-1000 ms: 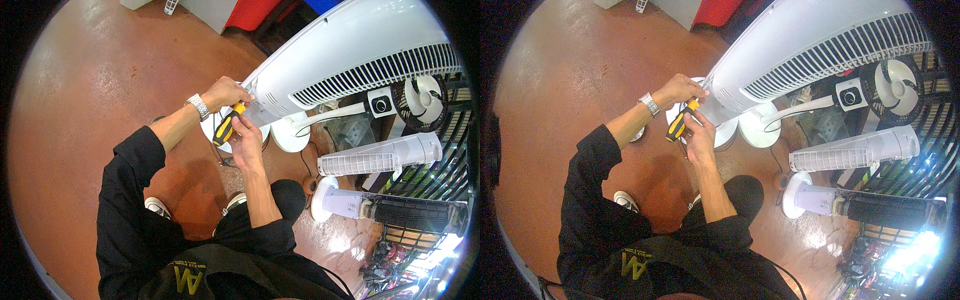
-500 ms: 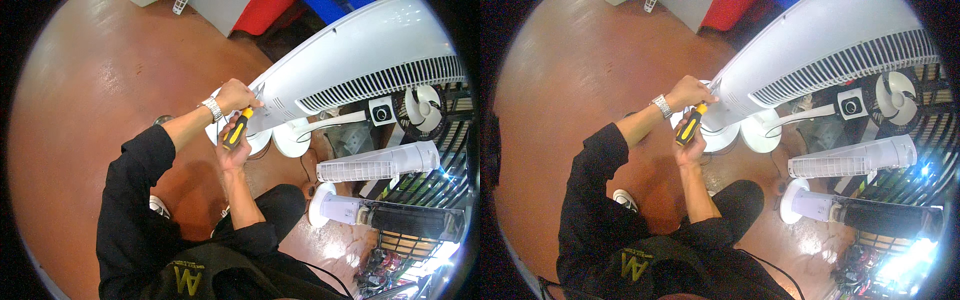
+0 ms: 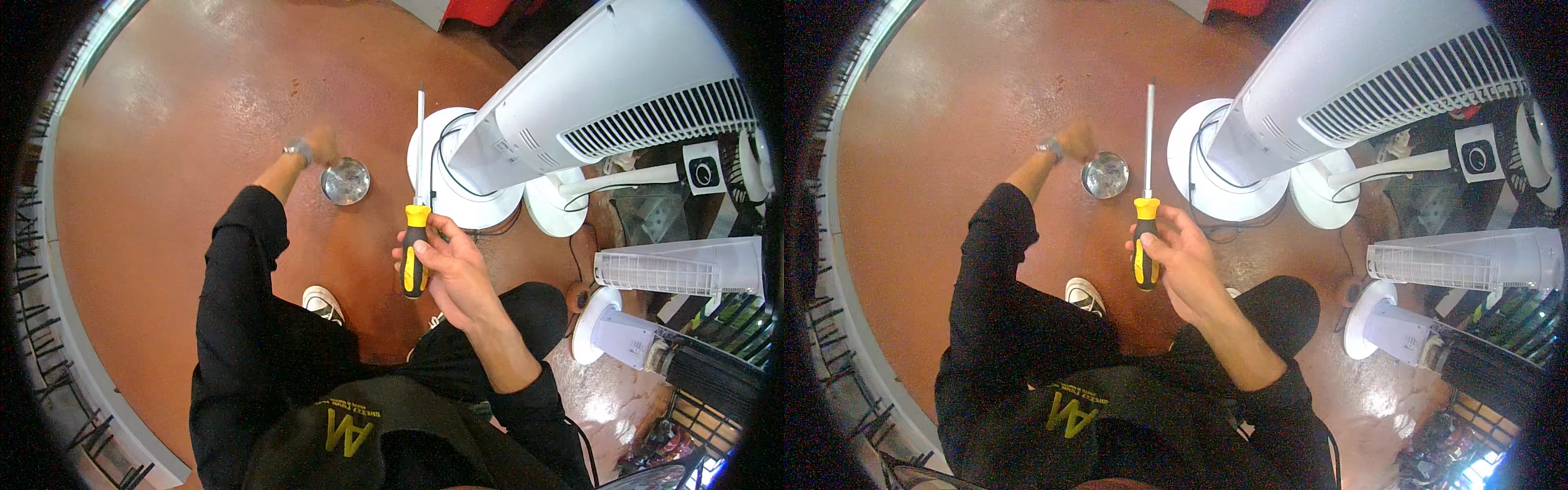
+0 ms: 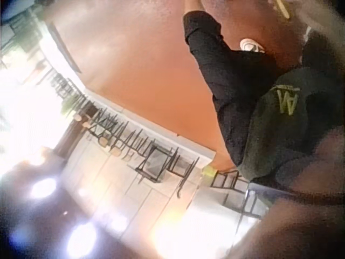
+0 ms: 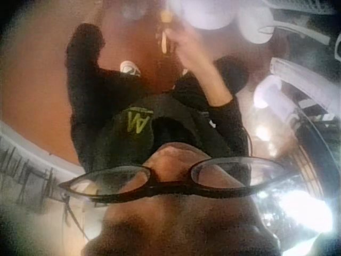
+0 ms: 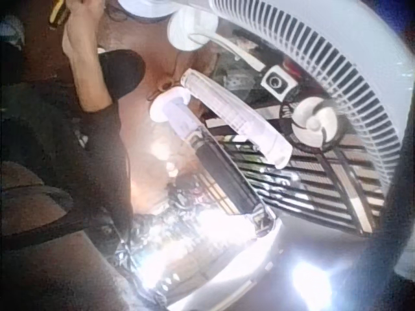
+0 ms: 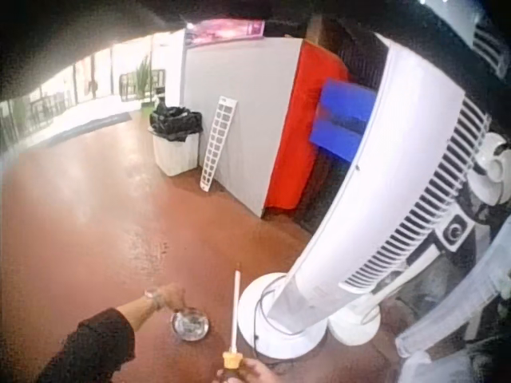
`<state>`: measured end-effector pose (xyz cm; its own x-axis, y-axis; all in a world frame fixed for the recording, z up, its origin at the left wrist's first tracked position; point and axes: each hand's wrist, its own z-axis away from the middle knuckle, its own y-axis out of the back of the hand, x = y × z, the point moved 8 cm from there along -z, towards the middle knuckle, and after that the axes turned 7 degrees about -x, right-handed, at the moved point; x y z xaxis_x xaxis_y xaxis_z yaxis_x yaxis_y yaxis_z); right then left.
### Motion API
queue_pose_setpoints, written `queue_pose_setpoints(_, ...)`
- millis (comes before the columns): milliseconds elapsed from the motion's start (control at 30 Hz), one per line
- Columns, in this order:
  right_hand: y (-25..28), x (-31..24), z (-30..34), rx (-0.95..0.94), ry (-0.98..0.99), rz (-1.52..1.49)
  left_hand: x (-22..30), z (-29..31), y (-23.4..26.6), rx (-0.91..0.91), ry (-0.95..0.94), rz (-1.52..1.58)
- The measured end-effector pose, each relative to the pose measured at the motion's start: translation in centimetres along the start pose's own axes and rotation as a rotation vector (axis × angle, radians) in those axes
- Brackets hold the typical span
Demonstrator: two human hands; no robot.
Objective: The person uses a screwdriver to tighten screws on the base of a white tower fan. After securing the base, the person attaches the front grill to the fan head.
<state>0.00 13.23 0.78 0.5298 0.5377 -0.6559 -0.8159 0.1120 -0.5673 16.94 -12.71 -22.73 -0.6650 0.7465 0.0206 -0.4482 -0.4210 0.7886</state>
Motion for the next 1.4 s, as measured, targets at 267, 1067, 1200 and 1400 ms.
queue_pose_setpoints(267,2.8,-2.7,1.2,0.055,0.093,-0.095,3.1,1.0,-1.5,0.206,0.331,0.121)
queue_pose_setpoints(1067,6.3,5.1,3.4,0.322,0.192,-0.127,16.0,1.9,17.6,0.439,-0.231,2.01)
queue_pose_setpoints(1200,6.3,5.1,3.5,0.324,0.226,-0.059,19.5,3.2,20.0,0.317,-0.383,2.172)
queue_pose_setpoints(1400,6.2,4.5,3.6,0.325,0.238,-0.072,21.1,4.1,19.9,0.237,-0.355,2.135)
